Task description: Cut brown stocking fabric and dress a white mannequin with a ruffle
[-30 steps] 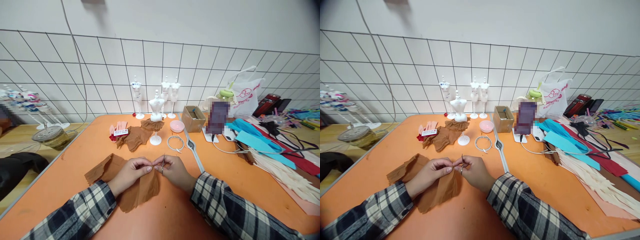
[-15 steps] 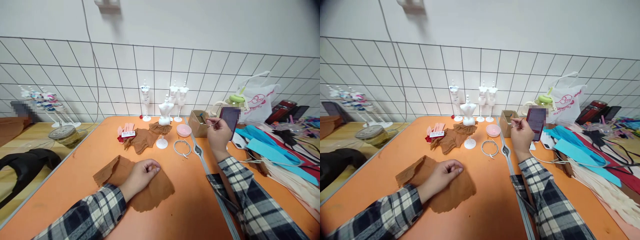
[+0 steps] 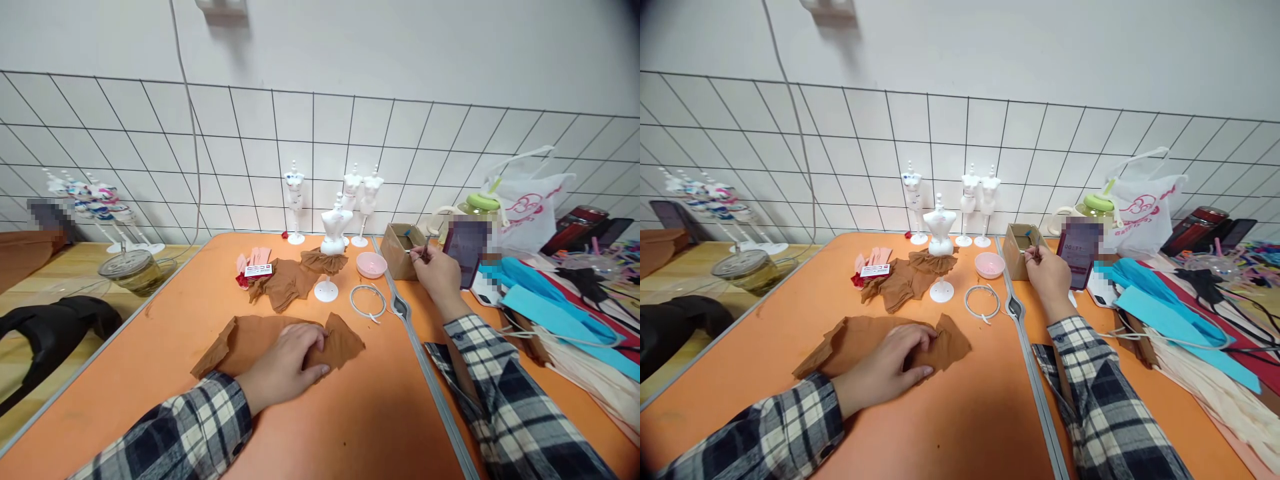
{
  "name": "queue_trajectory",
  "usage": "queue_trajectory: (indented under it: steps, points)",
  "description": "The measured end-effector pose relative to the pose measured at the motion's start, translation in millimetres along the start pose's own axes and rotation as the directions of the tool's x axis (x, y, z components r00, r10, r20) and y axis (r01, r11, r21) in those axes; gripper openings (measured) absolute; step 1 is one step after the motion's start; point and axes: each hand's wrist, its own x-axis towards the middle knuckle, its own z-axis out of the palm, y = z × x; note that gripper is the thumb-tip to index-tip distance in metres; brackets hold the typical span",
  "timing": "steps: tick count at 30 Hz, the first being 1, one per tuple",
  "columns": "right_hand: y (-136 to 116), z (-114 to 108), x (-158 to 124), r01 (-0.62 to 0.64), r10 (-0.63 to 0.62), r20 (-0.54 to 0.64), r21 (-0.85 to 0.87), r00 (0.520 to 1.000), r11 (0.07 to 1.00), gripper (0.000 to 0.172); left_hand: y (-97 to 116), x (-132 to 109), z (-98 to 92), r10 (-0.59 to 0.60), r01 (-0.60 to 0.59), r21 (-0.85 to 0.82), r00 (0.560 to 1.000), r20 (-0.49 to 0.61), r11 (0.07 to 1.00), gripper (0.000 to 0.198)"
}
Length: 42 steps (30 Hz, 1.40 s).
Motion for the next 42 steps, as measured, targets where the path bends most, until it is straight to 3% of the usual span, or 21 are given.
queue_trajectory:
  steps: [2, 4, 8, 12, 16, 18, 19, 20, 21, 22, 23, 25, 29, 35, 38, 42]
  points:
    - [-1.4, -1.6, -2.1, 0.013, -0.012, -0.012, 0.028, 1.0, 1.0, 0.035, 0.5, -0.3, -0.8, 0.031, -0.033, 0.068, 0.999, 0.021, 0.997, 0.019]
    - [-3.4, -2.8, -4.8, 0.038, -0.036, -0.044, 0.042, 0.998, 0.998, 0.039, -0.2, -0.3, -1.3, 0.026, -0.029, 0.122, 0.999, 0.027, 0.992, 0.028]
    - [-6.4, -4.1, -6.9, 0.093, -0.084, -0.117, 0.075, 0.99, 0.993, 0.037, -2.3, -0.4, -2.9, -0.027, 0.028, 0.205, 1.0, -0.012, 0.978, 0.045]
    - [-7.5, -4.3, -10.9, 0.124, -0.092, -0.174, 0.178, 0.98, 0.976, 0.031, -3.0, 0.7, -6.2, -0.048, 0.043, 0.211, 0.999, 0.016, 0.976, 0.042]
    - [-16.7, -5.4, -47.4, 0.216, -0.142, -0.277, 0.259, 0.95, 0.941, 0.03, -5.6, 2.2, -7.6, -0.051, 0.043, 0.23, 0.998, 0.031, 0.972, 0.052]
    - [-29.0, -8.2, -79.7, 0.35, -0.315, -0.155, 0.322, 0.936, 0.88, 0.025, -7.9, 2.6, -6.4, -0.05, 0.035, 0.248, 0.997, 0.053, 0.968, 0.062]
    - [-37.0, -10.2, -96.7, 0.42, -0.441, -0.036, 0.381, 0.897, 0.823, 0.022, -9.1, 2.7, -5.5, -0.053, 0.035, 0.255, 0.997, 0.061, 0.966, 0.064]
    - [-45.7, -12.4, -112.8, 0.486, -0.577, 0.092, 0.441, 0.812, 0.755, 0.022, -10.4, 2.9, -4.5, -0.056, 0.038, 0.26, 0.996, 0.065, 0.965, 0.065]
    - [-54.2, -14.6, -126.8, 0.534, -0.686, 0.229, 0.477, 0.691, 0.698, 0.027, -11.7, 3.0, -3.7, -0.06, 0.042, 0.264, 0.996, 0.061, 0.964, 0.066]
    - [-61.8, -16.5, -137.9, 0.562, -0.735, 0.329, 0.485, 0.593, 0.67, 0.036, -12.9, 3.0, -3.2, -0.064, 0.047, 0.268, 0.996, 0.054, 0.962, 0.066]
    - [-67.9, -18.0, -145.7, 0.572, -0.745, 0.397, 0.478, 0.536, 0.667, 0.044, -14.2, 2.8, -3.2, -0.067, 0.052, 0.274, 0.997, 0.045, 0.96, 0.064]
    - [-73.6, -19.7, -151.4, 0.557, -0.723, 0.507, 0.465, 0.469, 0.688, 0.051, -16.6, 2.0, -5.1, -0.074, 0.064, 0.3, 0.997, 0.022, 0.952, 0.059]
    - [-66.2, -20.4, -140.5, 0.528, -0.69, 0.588, 0.459, 0.423, 0.714, 0.054, -18.7, -1.0, -13.5, -0.088, 0.094, 0.403, 0.996, -0.036, 0.91, 0.052]
    - [-59.8, -19.3, -136.1, 0.503, -0.692, 0.582, 0.483, 0.427, 0.717, 0.052, -15.5, 3.3, -21.7, -0.226, 0.26, 0.456, 0.966, -0.129, 0.851, 0.06]
    - [-60.0, -17.6, -137.6, 0.495, -0.694, 0.593, 0.494, 0.409, 0.715, 0.052, -20.2, 6.5, -29.0, -0.307, 0.297, 0.393, 0.951, -0.038, 0.87, 0.054]
    - [-61.0, -20.0, -136.4, 0.489, -0.71, 0.568, 0.517, 0.418, 0.702, 0.05, -26.3, 5.8, -42.1, -0.272, 0.247, 0.223, 0.958, 0.088, 0.943, 0.041]
